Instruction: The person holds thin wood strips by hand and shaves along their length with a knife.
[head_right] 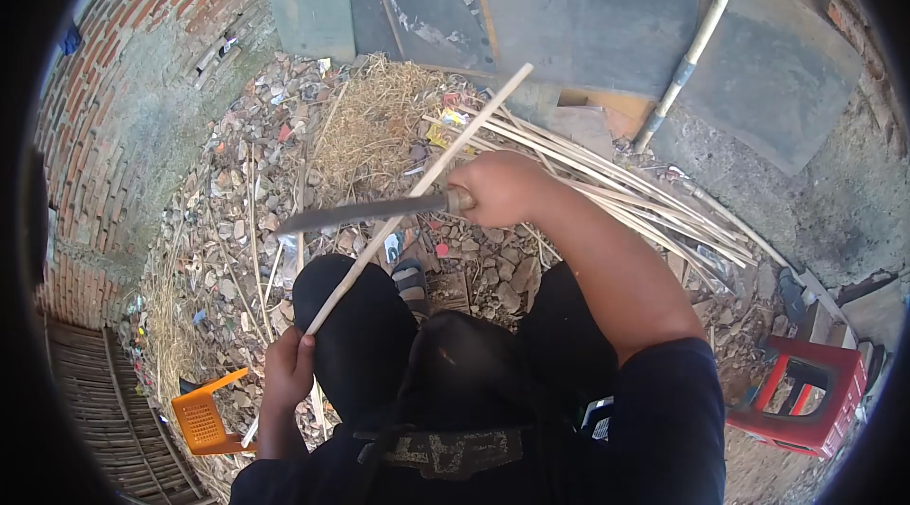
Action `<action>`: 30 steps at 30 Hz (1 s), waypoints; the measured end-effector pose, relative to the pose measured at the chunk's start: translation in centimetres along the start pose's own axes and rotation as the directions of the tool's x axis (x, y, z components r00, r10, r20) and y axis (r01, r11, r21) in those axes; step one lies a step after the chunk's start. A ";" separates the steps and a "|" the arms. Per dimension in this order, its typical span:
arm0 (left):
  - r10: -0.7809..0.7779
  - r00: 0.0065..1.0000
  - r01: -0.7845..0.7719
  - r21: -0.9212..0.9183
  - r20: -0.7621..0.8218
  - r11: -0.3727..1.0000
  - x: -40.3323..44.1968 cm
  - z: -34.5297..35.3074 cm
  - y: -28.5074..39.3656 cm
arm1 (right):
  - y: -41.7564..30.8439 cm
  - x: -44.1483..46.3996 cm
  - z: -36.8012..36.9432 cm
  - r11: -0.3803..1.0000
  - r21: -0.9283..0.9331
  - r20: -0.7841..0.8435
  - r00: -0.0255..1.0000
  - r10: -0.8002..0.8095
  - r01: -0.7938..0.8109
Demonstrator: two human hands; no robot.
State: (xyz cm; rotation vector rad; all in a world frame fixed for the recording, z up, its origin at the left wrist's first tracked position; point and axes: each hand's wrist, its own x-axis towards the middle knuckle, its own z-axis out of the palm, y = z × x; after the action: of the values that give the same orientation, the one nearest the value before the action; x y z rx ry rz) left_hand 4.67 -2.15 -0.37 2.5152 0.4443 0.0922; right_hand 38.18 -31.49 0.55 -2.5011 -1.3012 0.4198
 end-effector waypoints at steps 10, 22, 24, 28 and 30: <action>-0.059 0.996 0.060 0.018 -0.074 0.998 -0.2 0.5 1.0 | 1.7 1.4 1.4 0.973 0.201 -0.019 0.993 0.119 -0.113; -0.053 0.998 0.053 0.004 -0.041 0.999 -0.1 -0.4 1.4 | 2.4 1.8 1.7 0.970 0.185 -0.108 0.978 0.177 -0.156; -0.035 0.999 0.036 0.005 -0.018 0.999 -0.4 -0.7 1.8 | 0.4 0.9 0.1 0.993 0.011 -0.088 0.989 0.120 -0.120; -0.085 0.996 0.084 0.039 0.012 0.996 -0.9 -0.8 1.8 | 3.3 2.0 2.1 0.973 0.182 -0.042 0.988 0.149 -0.139; -0.076 0.997 0.076 0.025 0.001 0.997 -1.0 -0.8 2.2 | 4.9 2.4 2.3 0.957 0.179 -0.113 0.961 0.250 -0.228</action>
State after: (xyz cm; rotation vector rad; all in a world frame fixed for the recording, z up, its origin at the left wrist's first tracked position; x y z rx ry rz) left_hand 4.29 -3.78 1.59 2.5191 0.5432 0.0555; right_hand 42.28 -31.89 -3.76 -2.5055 -0.8780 0.3856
